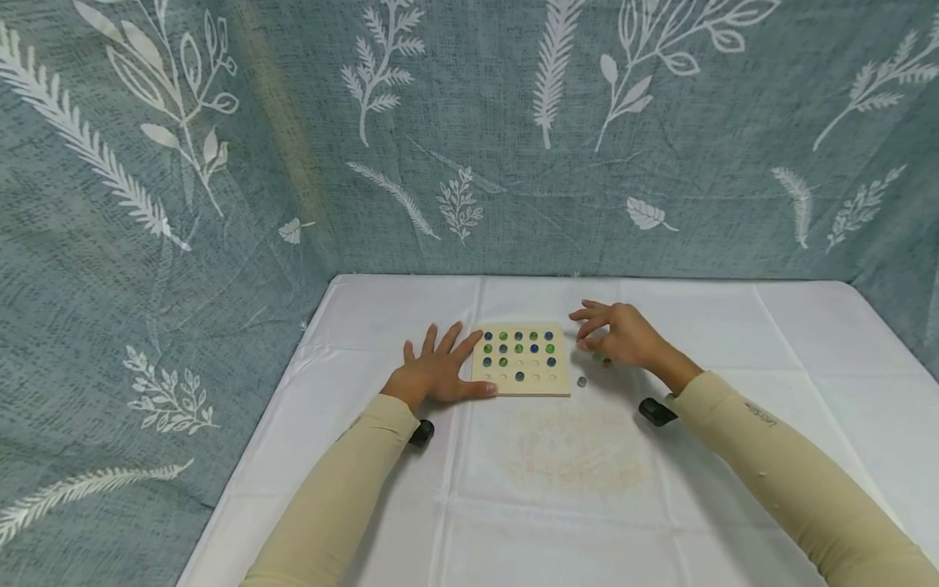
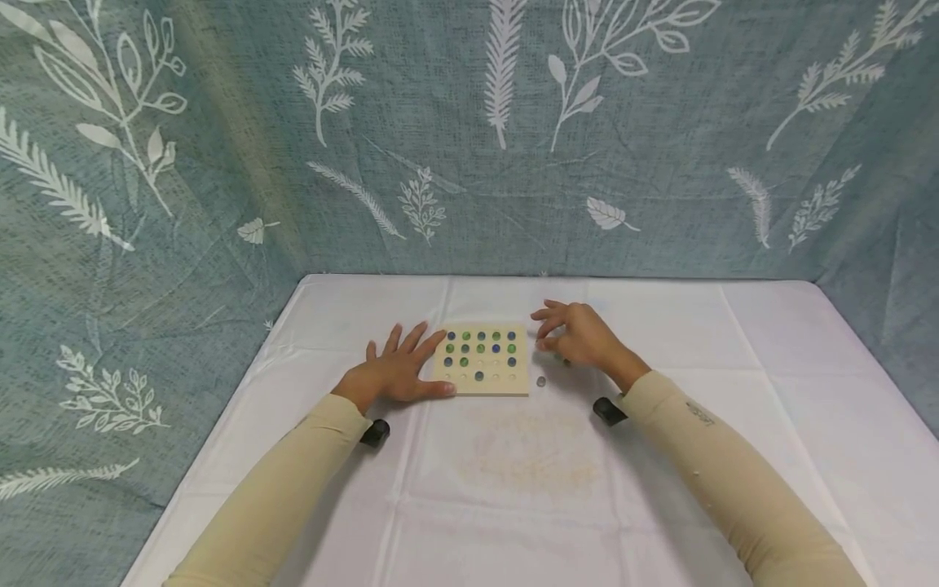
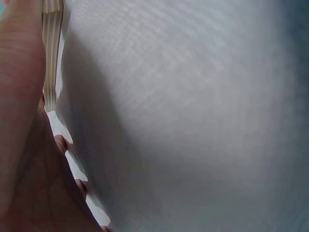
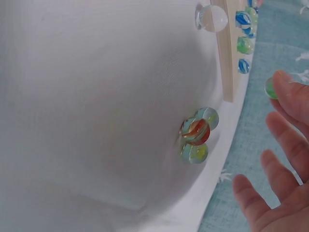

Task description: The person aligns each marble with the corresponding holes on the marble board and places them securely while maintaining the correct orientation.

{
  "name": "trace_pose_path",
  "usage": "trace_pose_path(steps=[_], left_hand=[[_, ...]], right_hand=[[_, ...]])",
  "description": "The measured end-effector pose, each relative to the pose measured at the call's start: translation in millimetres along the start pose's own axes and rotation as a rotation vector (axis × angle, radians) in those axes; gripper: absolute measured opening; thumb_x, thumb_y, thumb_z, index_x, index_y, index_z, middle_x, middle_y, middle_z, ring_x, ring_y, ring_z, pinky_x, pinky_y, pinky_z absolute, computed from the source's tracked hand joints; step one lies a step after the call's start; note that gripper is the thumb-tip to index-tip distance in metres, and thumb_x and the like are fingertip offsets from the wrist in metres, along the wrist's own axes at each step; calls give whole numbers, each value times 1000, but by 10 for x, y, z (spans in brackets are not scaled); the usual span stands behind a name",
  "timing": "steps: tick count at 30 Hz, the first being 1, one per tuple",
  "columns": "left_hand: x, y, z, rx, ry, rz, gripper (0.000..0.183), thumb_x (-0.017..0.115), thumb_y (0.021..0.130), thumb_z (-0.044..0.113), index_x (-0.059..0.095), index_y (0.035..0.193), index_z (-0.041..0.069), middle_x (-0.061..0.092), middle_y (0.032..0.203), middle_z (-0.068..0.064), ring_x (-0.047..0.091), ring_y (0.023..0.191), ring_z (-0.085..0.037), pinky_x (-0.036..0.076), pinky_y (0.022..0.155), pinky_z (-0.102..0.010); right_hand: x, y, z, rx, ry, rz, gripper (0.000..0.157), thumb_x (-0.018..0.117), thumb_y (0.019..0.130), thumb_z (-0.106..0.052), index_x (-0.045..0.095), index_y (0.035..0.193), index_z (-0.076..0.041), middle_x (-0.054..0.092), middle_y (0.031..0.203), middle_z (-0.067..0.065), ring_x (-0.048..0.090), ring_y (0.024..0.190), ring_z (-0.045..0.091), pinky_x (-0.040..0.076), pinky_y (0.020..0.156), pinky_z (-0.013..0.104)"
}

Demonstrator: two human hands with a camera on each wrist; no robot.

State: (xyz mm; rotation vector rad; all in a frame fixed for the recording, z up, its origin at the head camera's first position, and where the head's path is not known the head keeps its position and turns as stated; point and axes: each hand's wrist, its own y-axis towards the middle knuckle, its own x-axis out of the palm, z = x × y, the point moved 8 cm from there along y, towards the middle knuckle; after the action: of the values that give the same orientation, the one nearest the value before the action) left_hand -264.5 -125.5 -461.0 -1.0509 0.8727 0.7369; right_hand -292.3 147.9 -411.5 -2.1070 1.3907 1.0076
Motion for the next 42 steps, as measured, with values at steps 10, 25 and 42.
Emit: trace_pose_path(steps=[10, 25, 42], left_hand=[[-3, 3, -9, -2, 4, -5, 100, 53, 93, 79, 2, 169, 39, -8, 178, -3, -13, 163, -42, 0, 125, -75], [49, 49, -70, -21, -15, -10, 106, 54, 88, 85, 1, 168, 41, -9, 178, 0, -14, 163, -40, -2, 125, -75], [45, 65, -53, -7, -7, -8, 104, 53, 90, 83, 0, 168, 40, -11, 178, -1, -15, 163, -41, -3, 124, -75]], right_hand=[[26, 46, -62, -7, 16, -10, 9, 77, 90, -3, 84, 97, -3, 67, 142, 18, 41, 153, 39, 40, 118, 62], [114, 77, -189, -50, 66, -10, 7, 79, 90, -4, 84, 94, -4, 68, 140, 18, 41, 153, 39, 40, 118, 62], [146, 110, -267, -96, 63, -24, 8, 79, 90, -3, 84, 97, -3, 67, 141, 18, 41, 153, 39, 44, 115, 60]])
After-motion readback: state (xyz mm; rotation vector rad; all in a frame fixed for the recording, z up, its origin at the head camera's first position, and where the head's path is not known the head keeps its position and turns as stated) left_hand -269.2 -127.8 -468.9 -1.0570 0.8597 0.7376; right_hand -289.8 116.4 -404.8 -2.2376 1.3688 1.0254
